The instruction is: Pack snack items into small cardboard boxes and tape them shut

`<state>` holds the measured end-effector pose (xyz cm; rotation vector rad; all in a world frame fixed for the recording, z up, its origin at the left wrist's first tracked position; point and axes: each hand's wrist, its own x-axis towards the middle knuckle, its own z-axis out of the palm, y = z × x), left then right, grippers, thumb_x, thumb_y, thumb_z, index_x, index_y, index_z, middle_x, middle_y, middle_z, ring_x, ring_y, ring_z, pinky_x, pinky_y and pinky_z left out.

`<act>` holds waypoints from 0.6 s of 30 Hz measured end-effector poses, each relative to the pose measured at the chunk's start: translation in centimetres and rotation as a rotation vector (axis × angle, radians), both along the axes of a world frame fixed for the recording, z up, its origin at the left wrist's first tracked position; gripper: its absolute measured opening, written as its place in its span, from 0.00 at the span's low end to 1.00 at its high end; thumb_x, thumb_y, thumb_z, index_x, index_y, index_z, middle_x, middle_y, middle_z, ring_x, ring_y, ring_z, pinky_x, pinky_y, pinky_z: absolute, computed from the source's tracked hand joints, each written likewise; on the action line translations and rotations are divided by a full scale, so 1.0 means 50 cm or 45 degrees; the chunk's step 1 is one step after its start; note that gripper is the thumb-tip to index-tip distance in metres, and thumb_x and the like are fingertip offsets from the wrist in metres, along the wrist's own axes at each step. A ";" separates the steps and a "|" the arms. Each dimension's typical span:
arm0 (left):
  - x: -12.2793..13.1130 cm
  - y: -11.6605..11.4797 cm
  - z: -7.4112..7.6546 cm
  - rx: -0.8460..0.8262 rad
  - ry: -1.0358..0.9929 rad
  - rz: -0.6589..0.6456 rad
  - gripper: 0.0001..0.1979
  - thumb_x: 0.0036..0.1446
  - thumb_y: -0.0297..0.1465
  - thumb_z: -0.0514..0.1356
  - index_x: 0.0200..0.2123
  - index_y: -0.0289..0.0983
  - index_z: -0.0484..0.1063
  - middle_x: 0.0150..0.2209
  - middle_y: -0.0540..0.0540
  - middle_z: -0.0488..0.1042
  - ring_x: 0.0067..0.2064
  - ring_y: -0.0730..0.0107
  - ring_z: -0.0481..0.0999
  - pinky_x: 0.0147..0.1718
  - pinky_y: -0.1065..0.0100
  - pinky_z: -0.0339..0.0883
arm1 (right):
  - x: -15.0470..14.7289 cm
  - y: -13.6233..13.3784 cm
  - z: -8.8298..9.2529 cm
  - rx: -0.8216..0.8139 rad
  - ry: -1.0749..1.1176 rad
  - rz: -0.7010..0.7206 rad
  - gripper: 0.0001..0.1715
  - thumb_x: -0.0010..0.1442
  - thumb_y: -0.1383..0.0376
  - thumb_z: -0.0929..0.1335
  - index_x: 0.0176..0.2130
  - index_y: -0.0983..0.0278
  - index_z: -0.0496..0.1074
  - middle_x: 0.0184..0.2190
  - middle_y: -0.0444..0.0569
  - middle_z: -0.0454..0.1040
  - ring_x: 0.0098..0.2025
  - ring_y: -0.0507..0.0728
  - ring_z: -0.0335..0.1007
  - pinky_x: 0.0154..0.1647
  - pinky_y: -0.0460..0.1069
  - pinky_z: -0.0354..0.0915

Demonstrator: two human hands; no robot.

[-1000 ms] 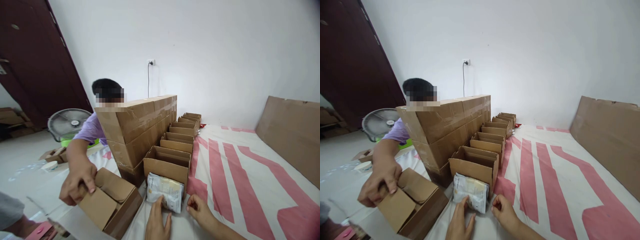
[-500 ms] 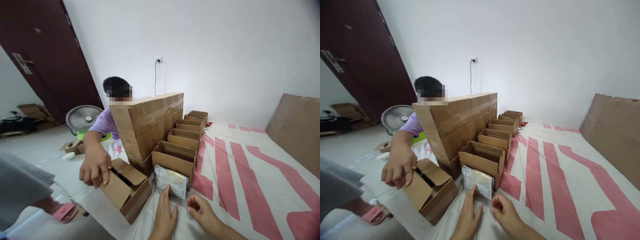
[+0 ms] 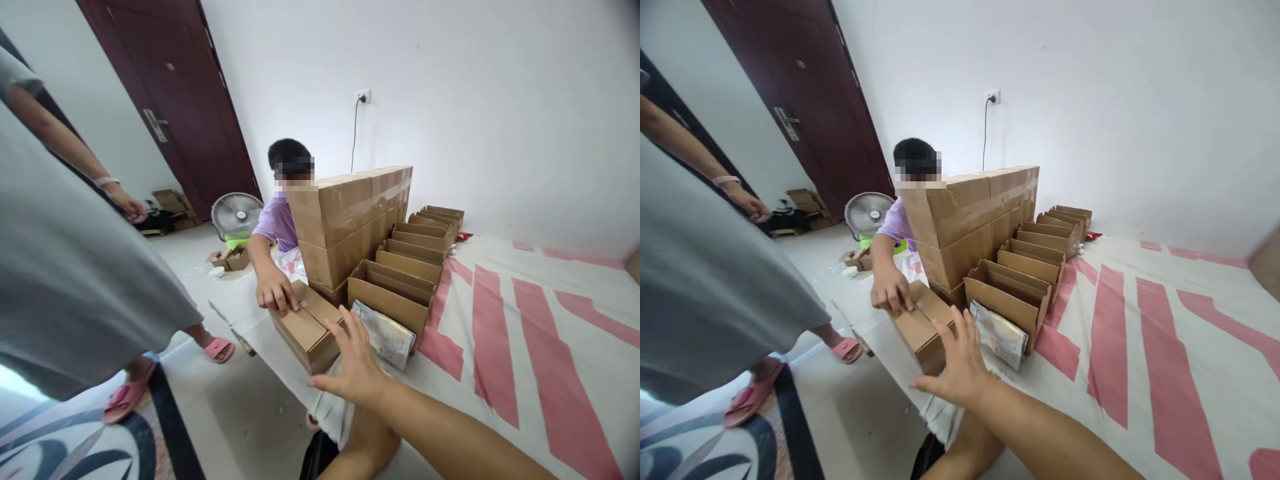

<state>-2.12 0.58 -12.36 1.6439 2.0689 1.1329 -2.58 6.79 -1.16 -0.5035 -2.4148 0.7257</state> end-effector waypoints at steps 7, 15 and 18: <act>-0.003 0.005 0.033 -0.087 0.187 -0.138 0.23 0.59 0.32 0.55 0.58 0.40 0.70 0.56 0.33 0.73 0.57 0.39 0.70 0.58 0.41 0.60 | -0.090 0.012 0.014 0.190 -0.266 0.051 0.54 0.45 0.46 0.75 0.65 0.59 0.59 0.69 0.53 0.53 0.69 0.79 0.30 0.61 0.77 0.40; 0.002 0.008 0.014 0.004 0.219 -0.115 0.23 0.59 0.35 0.56 0.59 0.45 0.67 0.52 0.39 0.77 0.54 0.42 0.73 0.57 0.40 0.60 | -0.077 0.020 -0.008 0.324 -0.185 0.032 0.49 0.46 0.50 0.73 0.63 0.62 0.62 0.66 0.51 0.59 0.67 0.77 0.39 0.59 0.71 0.51; 0.001 0.011 0.007 0.068 0.238 -0.113 0.23 0.59 0.35 0.56 0.58 0.45 0.67 0.51 0.40 0.77 0.53 0.42 0.74 0.57 0.40 0.61 | -0.073 0.021 -0.012 0.344 -0.179 0.042 0.49 0.45 0.50 0.72 0.63 0.61 0.62 0.66 0.50 0.60 0.67 0.77 0.40 0.58 0.71 0.52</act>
